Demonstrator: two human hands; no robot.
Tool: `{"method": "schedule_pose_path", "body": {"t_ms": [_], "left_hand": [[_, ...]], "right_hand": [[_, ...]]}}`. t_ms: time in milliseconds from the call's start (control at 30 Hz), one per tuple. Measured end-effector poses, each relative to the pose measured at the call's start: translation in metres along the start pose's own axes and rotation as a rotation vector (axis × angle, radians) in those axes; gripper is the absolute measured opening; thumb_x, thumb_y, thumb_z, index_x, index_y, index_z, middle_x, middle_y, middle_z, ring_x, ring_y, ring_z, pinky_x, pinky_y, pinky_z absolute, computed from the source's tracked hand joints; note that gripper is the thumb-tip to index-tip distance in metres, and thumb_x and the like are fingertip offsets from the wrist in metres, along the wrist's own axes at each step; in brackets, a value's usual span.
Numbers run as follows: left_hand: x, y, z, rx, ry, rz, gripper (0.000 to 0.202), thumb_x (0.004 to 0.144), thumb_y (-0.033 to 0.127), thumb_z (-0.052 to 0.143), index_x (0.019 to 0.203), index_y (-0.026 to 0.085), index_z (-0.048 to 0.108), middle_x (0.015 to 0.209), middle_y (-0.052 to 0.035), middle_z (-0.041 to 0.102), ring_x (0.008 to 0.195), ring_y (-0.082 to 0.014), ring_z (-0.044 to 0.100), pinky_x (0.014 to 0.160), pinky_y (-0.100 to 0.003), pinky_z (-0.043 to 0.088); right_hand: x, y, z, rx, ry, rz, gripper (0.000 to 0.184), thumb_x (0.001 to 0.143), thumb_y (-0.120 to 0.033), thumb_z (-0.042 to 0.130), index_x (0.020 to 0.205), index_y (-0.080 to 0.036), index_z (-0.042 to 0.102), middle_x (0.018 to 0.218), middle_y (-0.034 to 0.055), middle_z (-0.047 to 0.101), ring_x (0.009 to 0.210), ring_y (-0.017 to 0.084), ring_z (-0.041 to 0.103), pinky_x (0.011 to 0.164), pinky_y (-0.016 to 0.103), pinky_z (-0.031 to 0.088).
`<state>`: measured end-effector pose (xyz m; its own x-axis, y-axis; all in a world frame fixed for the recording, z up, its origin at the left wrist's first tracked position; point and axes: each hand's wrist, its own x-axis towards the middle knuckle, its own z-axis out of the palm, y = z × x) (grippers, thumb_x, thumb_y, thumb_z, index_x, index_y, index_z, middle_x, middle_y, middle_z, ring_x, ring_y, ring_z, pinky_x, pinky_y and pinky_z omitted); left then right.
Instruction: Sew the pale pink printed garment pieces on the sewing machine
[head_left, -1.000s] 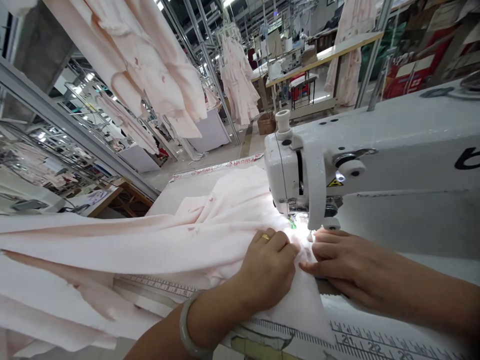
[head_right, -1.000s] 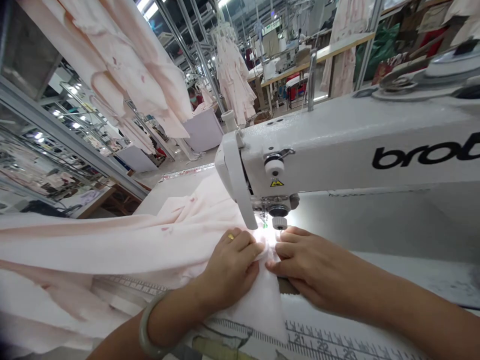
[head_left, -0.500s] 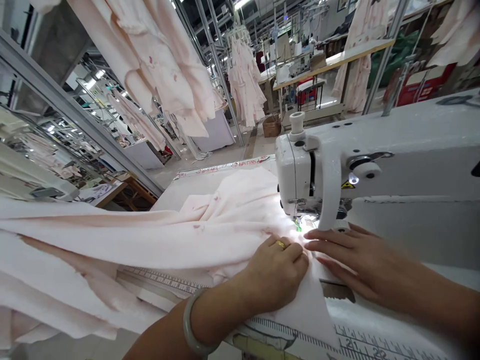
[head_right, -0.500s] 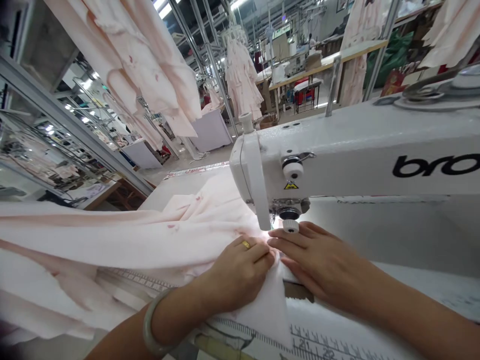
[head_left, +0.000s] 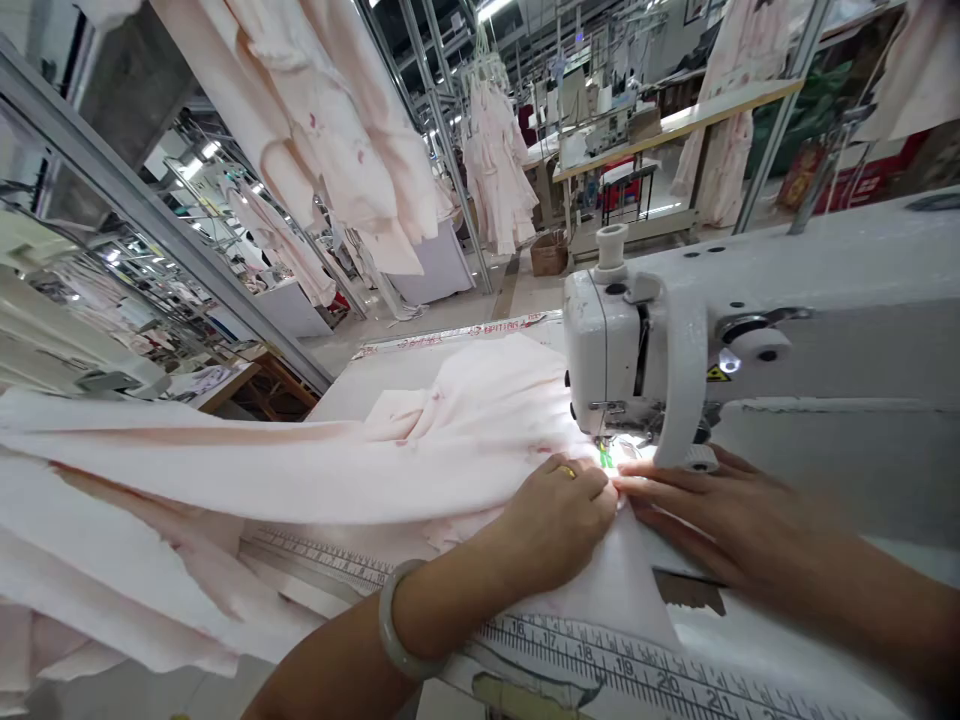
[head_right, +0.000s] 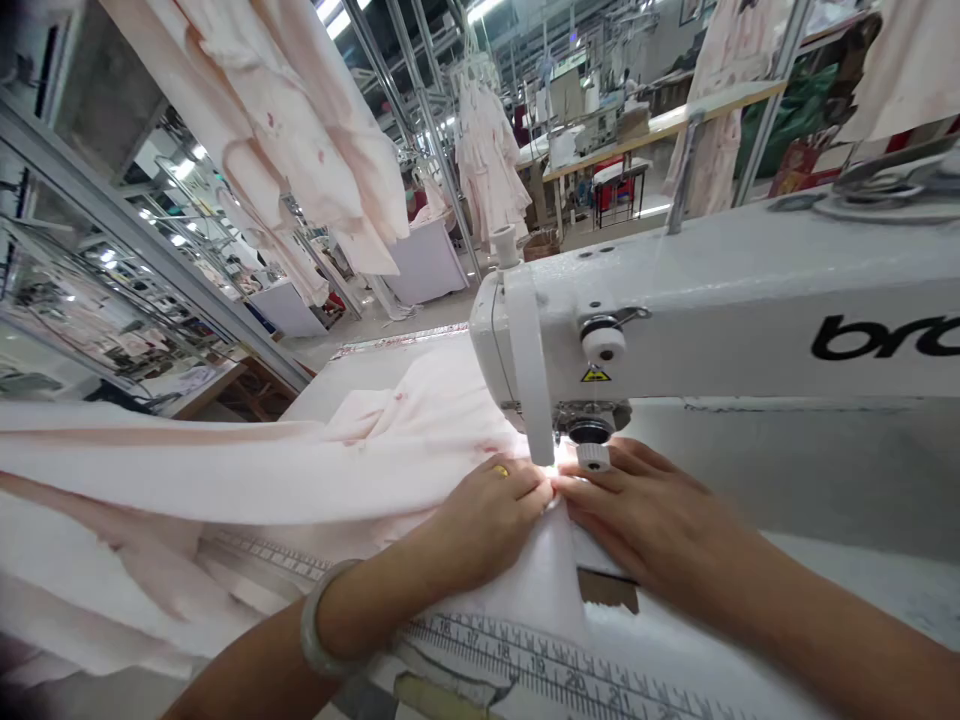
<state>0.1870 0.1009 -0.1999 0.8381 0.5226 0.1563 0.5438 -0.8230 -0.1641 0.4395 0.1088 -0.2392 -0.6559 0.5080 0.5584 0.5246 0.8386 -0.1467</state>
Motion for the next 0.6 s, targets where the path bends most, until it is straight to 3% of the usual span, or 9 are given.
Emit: {"method": "schedule_pose_path", "body": {"t_ms": [100,333,467,600], "left_hand": [[0.002,-0.002,0.000,0.017,-0.009,0.004,0.021,0.104,0.004,0.053,0.112,0.013,0.071,0.104,-0.0087,0.073,0.103,-0.0228,0.070,0.098,-0.038,0.058],[0.005,-0.010,0.002,0.033,0.009,-0.027,0.026,0.107,0.004,0.047,0.109,0.013,0.071,0.101,-0.0084,0.074,0.101,-0.0232,0.069,0.098,-0.038,0.055],[-0.001,-0.008,0.000,0.078,0.094,-0.021,0.026,0.107,0.005,0.047,0.115,0.012,0.071,0.115,-0.0095,0.076,0.103,-0.0229,0.068,0.104,-0.039,0.051],[-0.009,0.001,-0.005,0.143,0.187,0.002,0.021,0.106,0.007,0.052,0.110,0.012,0.071,0.107,-0.0086,0.075,0.099,-0.0242,0.066,0.100,-0.043,0.049]], "right_hand": [[0.001,-0.002,0.001,-0.050,0.052,-0.023,0.031,0.118,-0.031,0.043,0.131,-0.031,0.072,0.124,0.0005,0.084,0.092,0.027,0.080,0.106,0.058,0.050],[0.016,-0.008,-0.014,-0.071,0.013,0.014,0.034,0.120,-0.034,0.038,0.124,-0.029,0.072,0.101,0.0031,0.084,0.085,0.028,0.074,0.097,0.055,0.049],[0.016,-0.008,-0.021,0.000,0.007,-0.064,0.037,0.120,-0.031,0.038,0.116,-0.026,0.075,0.098,0.0037,0.081,0.078,0.024,0.070,0.085,0.046,0.051],[0.015,-0.014,-0.021,0.090,-0.065,-0.123,0.036,0.119,-0.024,0.040,0.107,-0.024,0.074,0.096,0.0028,0.076,0.087,0.023,0.070,0.091,0.045,0.050]]}}
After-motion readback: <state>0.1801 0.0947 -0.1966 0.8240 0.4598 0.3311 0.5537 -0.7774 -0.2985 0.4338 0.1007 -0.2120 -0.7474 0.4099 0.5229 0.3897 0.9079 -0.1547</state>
